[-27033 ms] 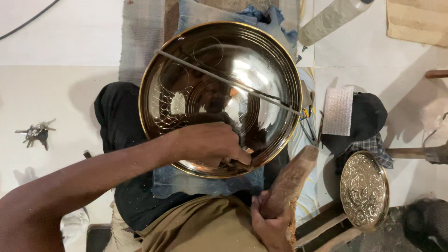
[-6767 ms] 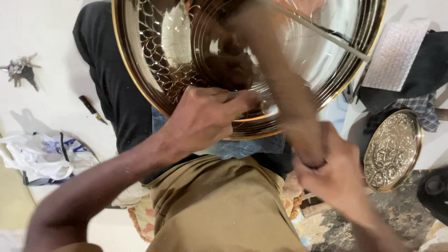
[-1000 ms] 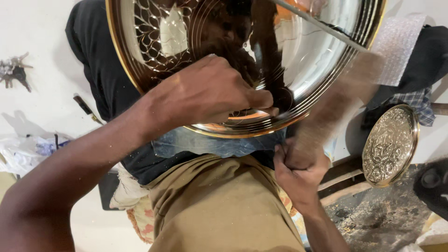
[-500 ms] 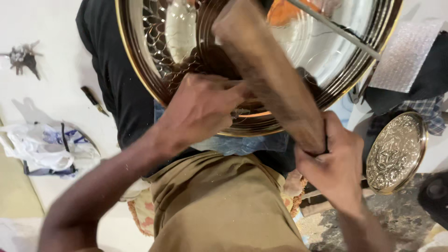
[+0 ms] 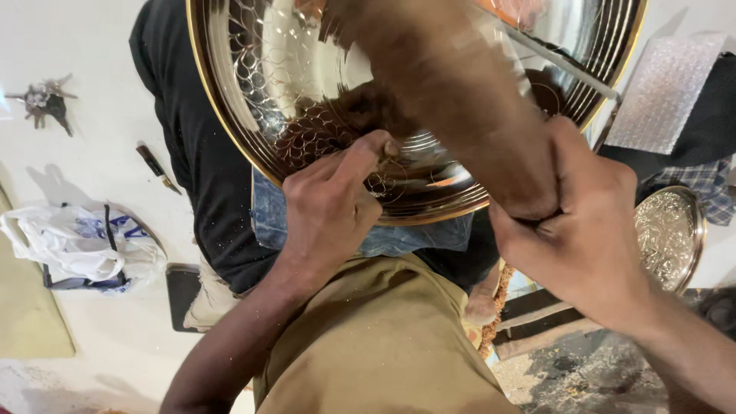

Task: The person hammers a large round metal plate with a wooden mallet while holding a small metal tool against the surface. The person repeatedly strikes the plate to shape or emboss the metal.

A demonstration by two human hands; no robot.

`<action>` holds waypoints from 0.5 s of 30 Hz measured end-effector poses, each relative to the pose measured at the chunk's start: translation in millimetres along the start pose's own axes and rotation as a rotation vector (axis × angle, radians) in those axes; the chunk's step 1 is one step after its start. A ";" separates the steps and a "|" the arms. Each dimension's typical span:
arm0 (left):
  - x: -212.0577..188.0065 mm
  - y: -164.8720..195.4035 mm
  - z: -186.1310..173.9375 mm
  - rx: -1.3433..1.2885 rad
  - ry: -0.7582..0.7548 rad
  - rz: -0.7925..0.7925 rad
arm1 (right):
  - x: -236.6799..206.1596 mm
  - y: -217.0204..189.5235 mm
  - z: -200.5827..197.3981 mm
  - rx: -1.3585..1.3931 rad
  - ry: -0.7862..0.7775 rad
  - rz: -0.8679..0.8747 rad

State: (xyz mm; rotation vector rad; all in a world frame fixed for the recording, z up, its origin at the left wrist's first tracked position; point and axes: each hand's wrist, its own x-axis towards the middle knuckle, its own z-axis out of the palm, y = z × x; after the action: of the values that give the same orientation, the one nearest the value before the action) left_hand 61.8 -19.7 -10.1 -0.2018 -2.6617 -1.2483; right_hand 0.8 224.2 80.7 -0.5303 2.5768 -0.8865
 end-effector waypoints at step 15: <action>40.8 -11.4 -18.1 -0.230 -0.299 0.077 | -52.9 15.5 106.3 0.660 0.349 0.281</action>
State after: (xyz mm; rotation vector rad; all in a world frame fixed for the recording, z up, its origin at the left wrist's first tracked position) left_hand 21.9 -39.3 2.2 -0.5613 -2.7099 -1.6095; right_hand 90.7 206.1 3.7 0.1863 2.3336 -1.7279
